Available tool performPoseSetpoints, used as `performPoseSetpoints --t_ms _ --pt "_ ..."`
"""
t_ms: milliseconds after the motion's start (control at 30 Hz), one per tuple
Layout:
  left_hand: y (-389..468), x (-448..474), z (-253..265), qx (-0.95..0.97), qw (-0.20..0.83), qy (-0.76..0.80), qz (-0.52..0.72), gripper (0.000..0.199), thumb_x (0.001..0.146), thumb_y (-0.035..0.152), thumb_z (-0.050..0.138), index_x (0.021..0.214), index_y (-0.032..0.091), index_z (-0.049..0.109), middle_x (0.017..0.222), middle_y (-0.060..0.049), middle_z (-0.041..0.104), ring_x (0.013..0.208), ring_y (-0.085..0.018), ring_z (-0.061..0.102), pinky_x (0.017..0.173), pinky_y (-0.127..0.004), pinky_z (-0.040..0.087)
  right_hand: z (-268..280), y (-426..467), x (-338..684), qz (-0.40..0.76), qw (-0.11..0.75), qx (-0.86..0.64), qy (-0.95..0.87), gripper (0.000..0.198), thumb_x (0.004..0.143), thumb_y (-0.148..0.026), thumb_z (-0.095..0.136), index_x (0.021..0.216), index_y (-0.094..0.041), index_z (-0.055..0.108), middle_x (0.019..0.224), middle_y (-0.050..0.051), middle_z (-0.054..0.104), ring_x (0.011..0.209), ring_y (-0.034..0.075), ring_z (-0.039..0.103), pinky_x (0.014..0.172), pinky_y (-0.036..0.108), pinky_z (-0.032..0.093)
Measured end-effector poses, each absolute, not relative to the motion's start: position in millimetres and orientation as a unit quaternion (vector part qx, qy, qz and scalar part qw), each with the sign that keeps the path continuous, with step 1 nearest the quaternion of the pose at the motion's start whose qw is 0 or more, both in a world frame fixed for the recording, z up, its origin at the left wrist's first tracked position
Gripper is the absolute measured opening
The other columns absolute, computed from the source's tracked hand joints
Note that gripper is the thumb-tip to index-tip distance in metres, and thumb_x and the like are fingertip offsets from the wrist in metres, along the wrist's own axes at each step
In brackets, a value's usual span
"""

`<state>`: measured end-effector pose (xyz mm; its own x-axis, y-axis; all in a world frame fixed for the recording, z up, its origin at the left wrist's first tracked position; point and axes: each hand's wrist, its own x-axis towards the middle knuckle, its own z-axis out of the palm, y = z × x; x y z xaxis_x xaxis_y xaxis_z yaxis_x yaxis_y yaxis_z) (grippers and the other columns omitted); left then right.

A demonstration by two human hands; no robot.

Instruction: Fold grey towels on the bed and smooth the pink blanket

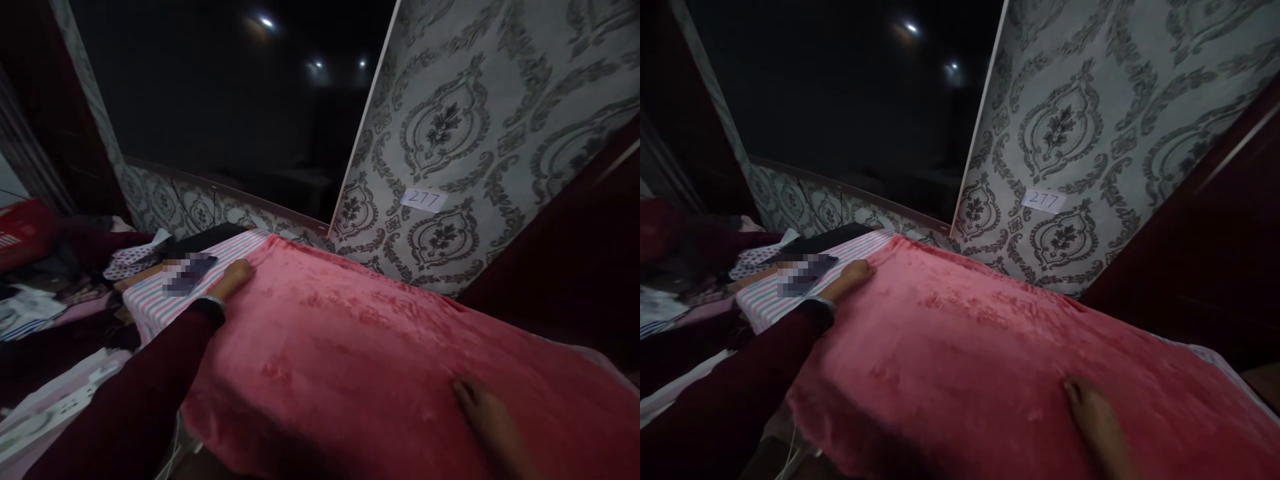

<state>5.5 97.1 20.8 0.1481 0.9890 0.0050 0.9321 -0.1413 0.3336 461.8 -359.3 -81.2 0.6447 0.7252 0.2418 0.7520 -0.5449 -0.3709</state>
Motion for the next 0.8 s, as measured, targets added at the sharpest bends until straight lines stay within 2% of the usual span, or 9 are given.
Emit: performPoseSetpoints --t_ms 67,167,233,300,367,467,633,800 --pt "110.2 22.9 21.4 0.751 0.120 0.641 0.103 0.034 0.092 0.031 0.055 0.106 0.007 0.075 0.117 -0.024 0.073 0.112 -0.032 0.070 0.084 -0.031 0.053 -78.8 -342.0 475.3 -0.059 0.196 -0.880 -0.429 0.052 0.089 -0.052 0.030 0.090 -0.025 0.074 0.107 0.016 0.077 0.103 0.036 0.071 0.094 0.050 0.056" --pt "127.2 49.5 22.4 0.758 0.108 0.636 0.100 0.042 0.095 0.035 0.050 0.111 0.004 0.074 0.119 -0.027 0.072 0.114 -0.035 0.069 0.087 -0.035 0.054 -73.1 -312.5 485.3 -0.084 0.147 -0.878 -0.448 0.061 0.093 -0.048 0.030 0.120 -0.013 0.072 0.127 0.018 0.071 0.121 0.033 0.064 0.108 0.048 0.048" --pt "136.8 66.3 23.2 0.762 0.098 0.633 0.099 0.047 0.097 0.038 0.046 0.114 0.003 0.072 0.122 -0.029 0.070 0.116 -0.037 0.068 0.088 -0.039 0.055 -71.9 -294.3 487.6 -0.079 0.105 -0.892 -0.432 0.060 0.097 -0.043 0.031 0.142 -0.014 0.060 0.147 0.015 0.059 0.138 0.029 0.053 0.115 0.050 0.041" --pt "145.1 80.6 23.3 0.757 0.093 0.639 0.094 0.049 0.098 0.040 0.046 0.118 0.003 0.071 0.124 -0.029 0.069 0.118 -0.038 0.067 0.089 -0.041 0.055 -73.4 -280.9 490.2 -0.062 0.063 -0.905 -0.417 0.059 0.101 -0.041 0.031 0.153 -0.021 0.048 0.159 0.011 0.047 0.148 0.028 0.042 0.117 0.053 0.037" --pt "151.7 90.7 22.0 0.746 0.090 0.654 0.087 0.051 0.098 0.041 0.046 0.122 0.002 0.068 0.128 -0.029 0.068 0.121 -0.039 0.066 0.091 -0.043 0.055 -76.0 -273.5 495.1 -0.054 0.035 -0.908 -0.414 0.058 0.103 -0.042 0.031 0.158 -0.026 0.041 0.164 0.008 0.040 0.152 0.027 0.035 0.119 0.054 0.034" --pt "158.1 97.6 17.8 0.737 0.073 0.667 0.080 0.053 0.099 0.039 0.041 0.128 0.001 0.062 0.130 -0.029 0.066 0.122 -0.039 0.065 0.090 -0.043 0.053 -77.1 -268.5 506.7 -0.055 0.021 -0.905 -0.421 0.057 0.104 -0.041 0.030 0.160 -0.029 0.037 0.166 0.006 0.035 0.153 0.027 0.032 0.120 0.054 0.032" --pt "157.6 101.1 16.5 0.734 0.032 0.675 0.065 0.057 0.100 0.046 0.032 0.128 0.006 0.062 0.126 -0.025 0.070 0.114 -0.035 0.068 0.081 -0.037 0.052 -65.6 -250.0 525.2 -0.068 0.025 -0.910 -0.408 0.057 0.105 -0.039 0.027 0.158 -0.026 0.040 0.164 0.008 0.040 0.149 0.029 0.037 0.116 0.054 0.037" --pt "152.4 105.3 21.9 0.732 0.003 0.680 0.041 0.063 0.100 0.050 0.021 0.126 0.013 0.064 0.122 -0.018 0.073 0.110 -0.030 0.070 0.082 -0.035 0.053 -49.4 -225.9 540.5 -0.072 0.047 -0.930 -0.357 0.054 0.105 -0.032 0.030 0.155 -0.018 0.045 0.162 0.011 0.042 0.144 0.031 0.042 0.112 0.051 0.041"
